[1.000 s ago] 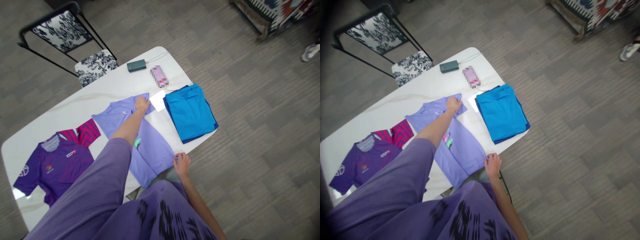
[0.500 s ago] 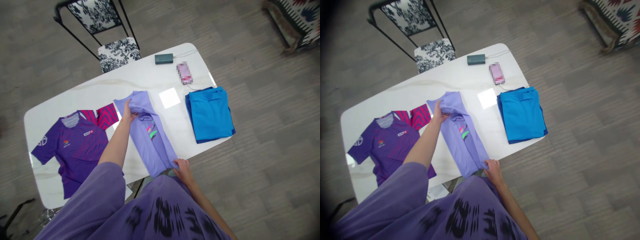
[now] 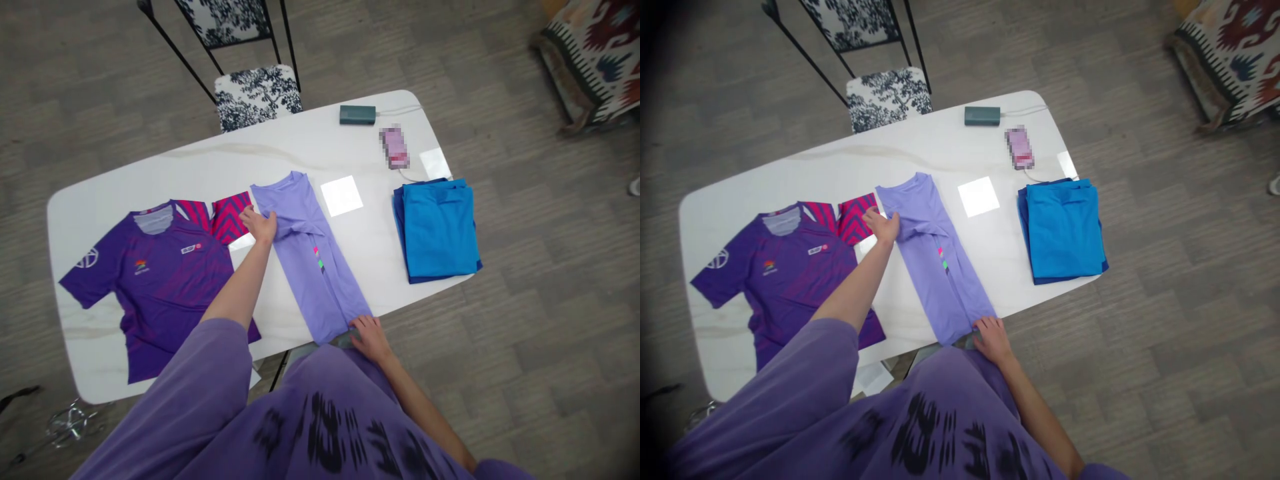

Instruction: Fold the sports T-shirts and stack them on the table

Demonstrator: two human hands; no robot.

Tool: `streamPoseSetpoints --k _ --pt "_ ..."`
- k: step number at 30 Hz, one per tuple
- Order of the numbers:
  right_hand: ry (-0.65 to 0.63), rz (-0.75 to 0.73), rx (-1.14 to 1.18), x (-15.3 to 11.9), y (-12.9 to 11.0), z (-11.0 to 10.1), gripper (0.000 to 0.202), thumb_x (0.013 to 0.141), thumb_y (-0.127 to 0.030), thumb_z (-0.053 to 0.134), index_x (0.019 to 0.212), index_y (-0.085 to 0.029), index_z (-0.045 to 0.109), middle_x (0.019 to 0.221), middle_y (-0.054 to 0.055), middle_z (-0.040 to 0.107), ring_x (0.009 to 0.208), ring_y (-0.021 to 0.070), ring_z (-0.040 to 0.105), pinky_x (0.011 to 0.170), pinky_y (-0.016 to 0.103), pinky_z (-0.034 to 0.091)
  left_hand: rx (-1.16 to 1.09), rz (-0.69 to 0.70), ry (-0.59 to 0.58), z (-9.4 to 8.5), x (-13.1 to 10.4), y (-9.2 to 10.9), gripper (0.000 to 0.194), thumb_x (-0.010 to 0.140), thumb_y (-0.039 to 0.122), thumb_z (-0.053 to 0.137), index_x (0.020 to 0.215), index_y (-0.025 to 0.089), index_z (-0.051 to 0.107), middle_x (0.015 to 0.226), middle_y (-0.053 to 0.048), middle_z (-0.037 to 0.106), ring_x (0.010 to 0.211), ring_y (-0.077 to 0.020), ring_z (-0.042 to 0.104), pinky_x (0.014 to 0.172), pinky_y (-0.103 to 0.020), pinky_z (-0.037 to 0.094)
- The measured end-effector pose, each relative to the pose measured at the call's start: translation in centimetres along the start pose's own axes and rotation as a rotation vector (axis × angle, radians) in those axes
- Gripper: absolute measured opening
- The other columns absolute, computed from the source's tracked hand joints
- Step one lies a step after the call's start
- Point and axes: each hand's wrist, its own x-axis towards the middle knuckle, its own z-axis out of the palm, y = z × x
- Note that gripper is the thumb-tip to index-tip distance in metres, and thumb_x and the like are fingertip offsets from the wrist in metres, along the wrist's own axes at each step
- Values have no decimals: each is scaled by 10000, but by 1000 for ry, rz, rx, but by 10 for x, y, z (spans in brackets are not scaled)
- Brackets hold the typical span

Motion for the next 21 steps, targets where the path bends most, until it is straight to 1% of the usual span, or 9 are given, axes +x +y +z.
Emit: streamPoseSetpoints --k 2,3,5,6,8,11,14,17,21 --pt "56 56 7 9 -6 2 263 1017 -320 663 1279 -299 679 1229 76 766 1177 309 679 1059 445 449 169 153 -32 -3 -9 4 647 943 424 712 1538 198 595 1610 -203 540 1520 -401 467 1301 -565 362" --pt "81 96 0 15 -9 3 251 1037 -345 650 1278 -277 671 1220 89 764 1167 308 680 1047 436 449 211 257 -109 -3 -13 7 642 928 441 739 1523 228 628 1602 -179 554 1517 -409 463 1301 -565 346" --pt "107 181 -28 26 -17 4 263 1051 -397 655 1264 -244 661 1216 113 762 1152 311 680 1017 420 445 275 463 -324 -2 -20 13 653 892 473 792 1502 271 674 1561 -151 601 1501 -432 458 1303 -590 299" --pt "112 221 -44 30 -20 6 283 1048 -420 668 1263 -235 657 1218 120 761 1146 312 679 1002 414 442 303 531 -403 -1 -23 14 649 879 474 807 1489 282 694 1533 -147 626 1492 -441 459 1305 -607 270" --pt "112 292 -64 36 -26 9 319 1041 -435 688 1277 -224 648 1208 119 759 1128 308 679 977 401 435 340 602 -485 0 -26 11 544 900 435 782 1422 289 749 1448 -150 683 1455 -442 488 1301 -630 231" --pt "122 345 -74 38 -31 15 249 1050 -375 673 1248 -226 664 1167 101 755 1108 291 670 951 384 417 332 633 -512 -5 -27 -4 327 980 341 650 1255 304 824 1312 -137 752 1362 -402 581 1286 -628 230" --pt "147 295 -83 35 -33 19 135 1072 -306 607 1124 -228 703 1112 94 749 1078 273 638 937 381 391 290 615 -474 -18 -25 -23 313 1005 313 603 1222 313 828 1302 -118 775 1330 -371 626 1287 -606 237" --pt "150 234 -78 30 -34 20 157 1075 -262 566 1060 -223 716 1082 91 750 1063 263 602 946 383 371 273 563 -419 -34 -22 -39 303 1012 330 604 1222 303 822 1325 -114 774 1368 -358 618 1288 -583 248" --pt "137 187 -61 19 -32 22 140 1054 -262 588 1054 -225 723 1100 89 756 1089 264 583 974 384 363 256 499 -407 -43 -24 -45 297 987 332 642 1217 302 827 1346 -108 766 1392 -354 605 1280 -572 259"
